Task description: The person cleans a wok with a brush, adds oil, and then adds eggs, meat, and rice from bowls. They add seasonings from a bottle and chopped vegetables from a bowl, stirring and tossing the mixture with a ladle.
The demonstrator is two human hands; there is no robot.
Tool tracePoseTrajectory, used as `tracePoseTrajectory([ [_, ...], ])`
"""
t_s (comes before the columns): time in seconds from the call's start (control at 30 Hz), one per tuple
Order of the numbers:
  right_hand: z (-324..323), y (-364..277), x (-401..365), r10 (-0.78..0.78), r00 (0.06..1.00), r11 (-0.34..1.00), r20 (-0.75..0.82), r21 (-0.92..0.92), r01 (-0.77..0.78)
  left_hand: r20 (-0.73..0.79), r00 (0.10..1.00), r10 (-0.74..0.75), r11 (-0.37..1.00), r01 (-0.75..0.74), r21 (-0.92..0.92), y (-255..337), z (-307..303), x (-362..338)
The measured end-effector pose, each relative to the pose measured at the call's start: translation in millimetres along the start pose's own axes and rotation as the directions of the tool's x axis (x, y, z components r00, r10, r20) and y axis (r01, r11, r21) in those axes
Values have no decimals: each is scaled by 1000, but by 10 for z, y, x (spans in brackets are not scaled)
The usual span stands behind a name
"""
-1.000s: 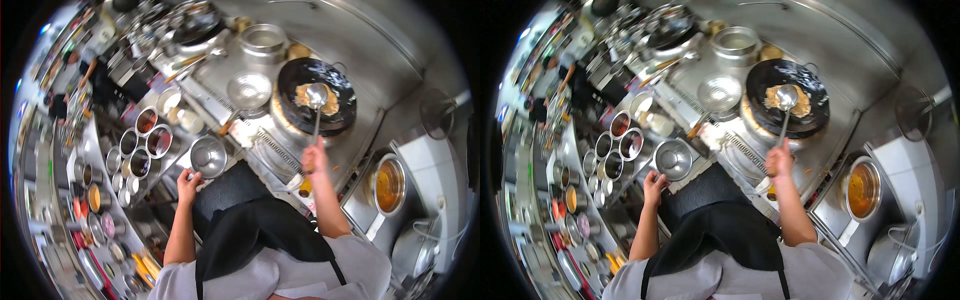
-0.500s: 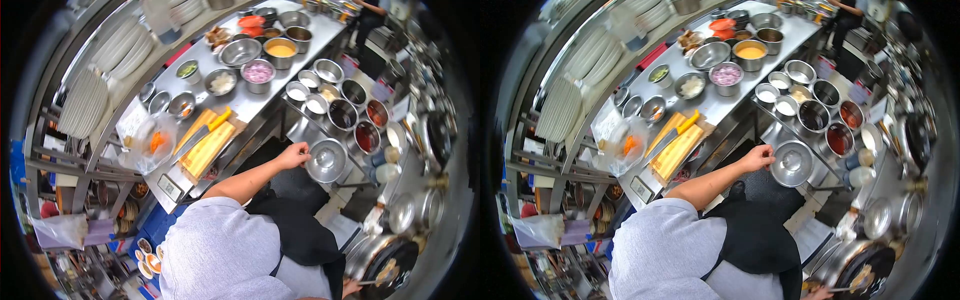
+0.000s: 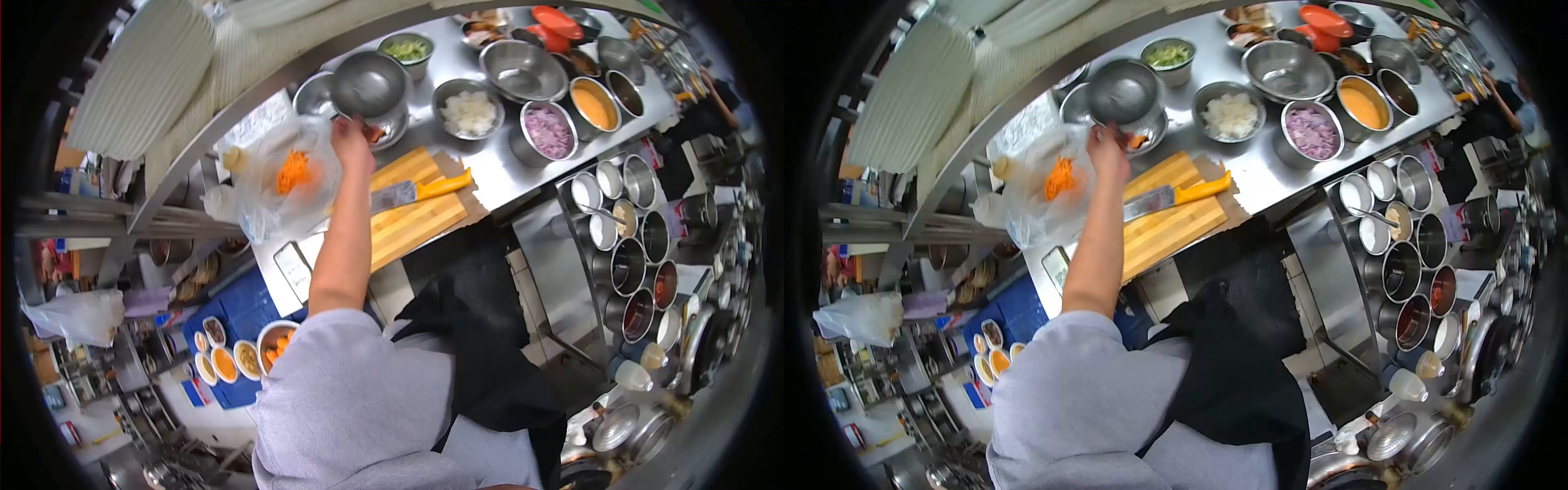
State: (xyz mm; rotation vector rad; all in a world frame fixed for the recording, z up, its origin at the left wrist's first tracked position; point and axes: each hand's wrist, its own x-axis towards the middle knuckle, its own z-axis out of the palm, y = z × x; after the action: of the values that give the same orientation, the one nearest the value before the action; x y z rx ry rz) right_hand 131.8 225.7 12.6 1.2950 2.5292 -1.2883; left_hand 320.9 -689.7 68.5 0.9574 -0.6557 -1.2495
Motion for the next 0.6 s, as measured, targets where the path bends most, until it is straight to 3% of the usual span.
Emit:
tracePoseTrajectory([
  [0.07,31,-124,-10,-7,1000,999,21,-42,8,-63,995,74,989,-81,-124,149,-128,493],
  [0.23,-11,-308,-58,8,1000,994,24,-107,-6,-205,979,-11,995,-10,-100,85,-490,1306],
  [0.37,-155,-341,-114,32,999,989,-2,-142,-32,-163,986,-25,983,-6,-183,45,-537,1910],
  [0.4,-185,-345,-121,39,999,988,-6,-149,-40,-160,986,-37,994,20,-107,135,-477,2053],
  [0.47,-217,-332,-152,52,999,988,-18,-148,-54,-215,976,-34,973,-17,-230,228,-346,2526],
  [0.5,-253,-323,-169,57,998,988,-26,-145,-61,-89,993,73,948,-97,-302,218,-354,2702],
  [0.57,-340,-298,-192,72,996,988,-43,-135,-78,-11,999,52,990,-53,-131,139,-459,3026],
  [0.6,-382,-275,-208,80,995,988,-51,-130,-86,231,893,386,854,-441,276,29,-495,3077],
])
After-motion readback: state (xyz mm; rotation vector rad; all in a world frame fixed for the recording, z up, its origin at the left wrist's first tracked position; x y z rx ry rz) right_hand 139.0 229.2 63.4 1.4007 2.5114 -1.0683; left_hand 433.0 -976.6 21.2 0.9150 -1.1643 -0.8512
